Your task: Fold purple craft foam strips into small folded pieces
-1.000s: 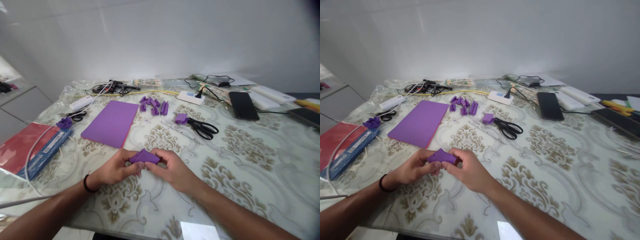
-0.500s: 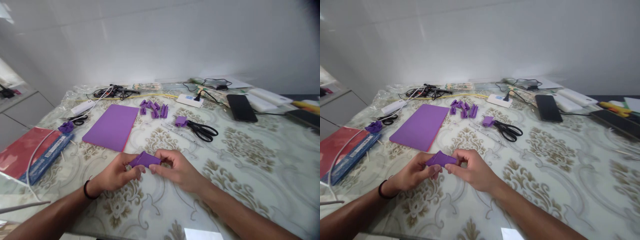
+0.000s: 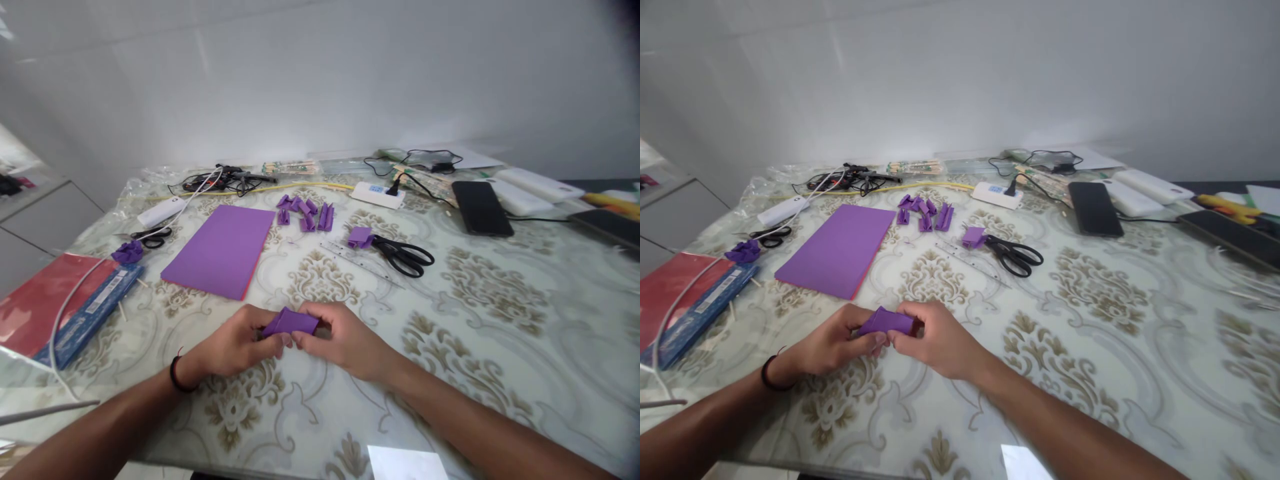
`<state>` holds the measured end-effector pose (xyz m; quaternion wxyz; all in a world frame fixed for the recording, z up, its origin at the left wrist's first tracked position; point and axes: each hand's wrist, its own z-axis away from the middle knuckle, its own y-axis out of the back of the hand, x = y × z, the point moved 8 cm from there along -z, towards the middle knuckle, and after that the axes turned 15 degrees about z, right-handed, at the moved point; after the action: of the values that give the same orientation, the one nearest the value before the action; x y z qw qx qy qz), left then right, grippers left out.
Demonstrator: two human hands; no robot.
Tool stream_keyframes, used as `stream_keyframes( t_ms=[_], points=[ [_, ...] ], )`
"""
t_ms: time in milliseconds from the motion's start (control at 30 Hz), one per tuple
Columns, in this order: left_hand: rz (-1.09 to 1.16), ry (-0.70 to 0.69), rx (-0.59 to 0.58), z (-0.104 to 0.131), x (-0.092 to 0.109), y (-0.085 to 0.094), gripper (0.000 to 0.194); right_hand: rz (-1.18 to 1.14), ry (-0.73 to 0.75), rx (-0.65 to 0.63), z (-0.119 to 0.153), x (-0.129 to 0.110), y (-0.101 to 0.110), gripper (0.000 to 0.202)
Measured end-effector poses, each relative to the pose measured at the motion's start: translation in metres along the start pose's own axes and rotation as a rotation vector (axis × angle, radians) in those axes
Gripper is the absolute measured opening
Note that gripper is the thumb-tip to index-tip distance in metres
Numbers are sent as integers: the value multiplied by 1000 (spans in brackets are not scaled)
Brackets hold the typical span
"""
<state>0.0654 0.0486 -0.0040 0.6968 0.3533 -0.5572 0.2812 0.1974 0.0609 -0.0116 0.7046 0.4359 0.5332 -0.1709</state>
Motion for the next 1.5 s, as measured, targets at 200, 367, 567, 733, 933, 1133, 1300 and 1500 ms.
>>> stream_keyframes(
  t_ms=[200, 367, 567, 733, 933, 1133, 1300, 1500],
  points=[
    [42, -37, 28, 2, 7, 4, 29, -28, -3, 26, 0, -4, 8, 18],
    [62, -62, 48, 3, 7, 5, 29, -38, 17, 34, 1, -5, 10, 16],
    [3, 13, 6, 2, -2, 0, 26, 13, -20, 0, 0, -3, 0, 8],
    [-17, 11, -7, 2, -3, -2, 25, -20, -8, -6, -1, -6, -2, 4],
    [26, -30, 34, 2, 3, 3, 29, -105, 21, 35, -2, -9, 6, 19],
    [33, -48, 68, 3, 4, 7, 30, -94, 26, 56, -3, -6, 12, 22],
    [59, -10, 38, 1, 0, 1, 27, -5, 7, 26, -2, -8, 5, 14],
    [77, -12, -4, 1, 2, -5, 24, -14, 20, 18, -2, -11, 0, 12]
  ],
)
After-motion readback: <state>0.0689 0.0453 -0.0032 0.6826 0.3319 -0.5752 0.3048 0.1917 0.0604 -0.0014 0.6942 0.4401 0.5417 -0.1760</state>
